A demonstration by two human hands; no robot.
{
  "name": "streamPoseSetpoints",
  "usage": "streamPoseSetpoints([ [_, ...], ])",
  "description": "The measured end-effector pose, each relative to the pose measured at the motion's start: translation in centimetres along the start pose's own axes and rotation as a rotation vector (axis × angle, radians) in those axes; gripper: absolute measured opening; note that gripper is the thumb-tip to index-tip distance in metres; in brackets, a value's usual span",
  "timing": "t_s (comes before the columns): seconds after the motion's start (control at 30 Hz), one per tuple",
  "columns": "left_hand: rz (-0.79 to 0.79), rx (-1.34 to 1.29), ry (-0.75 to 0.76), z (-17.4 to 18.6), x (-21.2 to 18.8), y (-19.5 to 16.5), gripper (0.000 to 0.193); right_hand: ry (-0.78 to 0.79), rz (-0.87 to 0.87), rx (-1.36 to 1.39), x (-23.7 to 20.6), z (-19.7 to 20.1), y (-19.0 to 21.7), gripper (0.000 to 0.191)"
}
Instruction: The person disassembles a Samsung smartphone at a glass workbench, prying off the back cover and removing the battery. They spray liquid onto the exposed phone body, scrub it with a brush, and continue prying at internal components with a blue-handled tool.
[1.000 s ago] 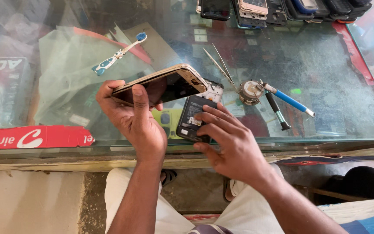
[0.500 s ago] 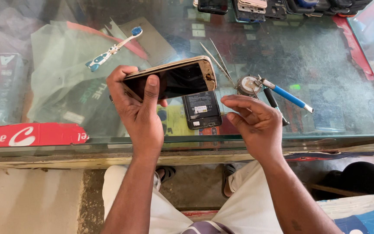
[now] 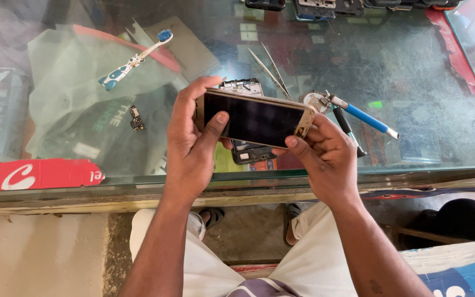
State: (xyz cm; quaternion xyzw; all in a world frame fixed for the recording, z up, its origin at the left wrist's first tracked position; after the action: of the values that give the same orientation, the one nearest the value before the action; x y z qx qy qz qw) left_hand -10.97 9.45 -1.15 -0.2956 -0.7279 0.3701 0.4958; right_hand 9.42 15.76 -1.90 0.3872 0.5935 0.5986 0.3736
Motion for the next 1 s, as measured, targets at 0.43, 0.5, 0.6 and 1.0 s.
streamPoseSetpoints([
  [0.43,0.105,-0.051,-0.192,1.2,0.2,0.0,0.042,0.050,-0.055,0.197,0.6,0.8,-0.8,0.042],
  [0.5,0.089,-0.031,-0.184,1.3,0.1,0.0,0.041,0.067,-0.050,0.208,0.5,0.8,-0.7,0.043],
  [0.6,0.065,-0.022,-0.154,1.3,0.0,-0.1,0.043,0.093,-0.069,0.178,0.5,0.8,-0.7,0.047],
  [1.0,-0.044,0.139,-0.078,0.4,0.3,-0.2,0.038,-0.090,0.074,0.539,5.7,11.4,4.9,0.012],
])
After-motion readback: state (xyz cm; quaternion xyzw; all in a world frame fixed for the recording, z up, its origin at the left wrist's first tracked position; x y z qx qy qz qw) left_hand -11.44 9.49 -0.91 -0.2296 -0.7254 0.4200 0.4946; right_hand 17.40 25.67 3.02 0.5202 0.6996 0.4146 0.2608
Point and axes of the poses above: each hand's wrist, its own x-axis towards the middle knuckle, its own z-axis out of the back of the hand, y = z × x, the point moved 7 cm from there along x, towards the middle knuckle, and after that the axes turned 9 degrees about -z, right-handed, at the moved point
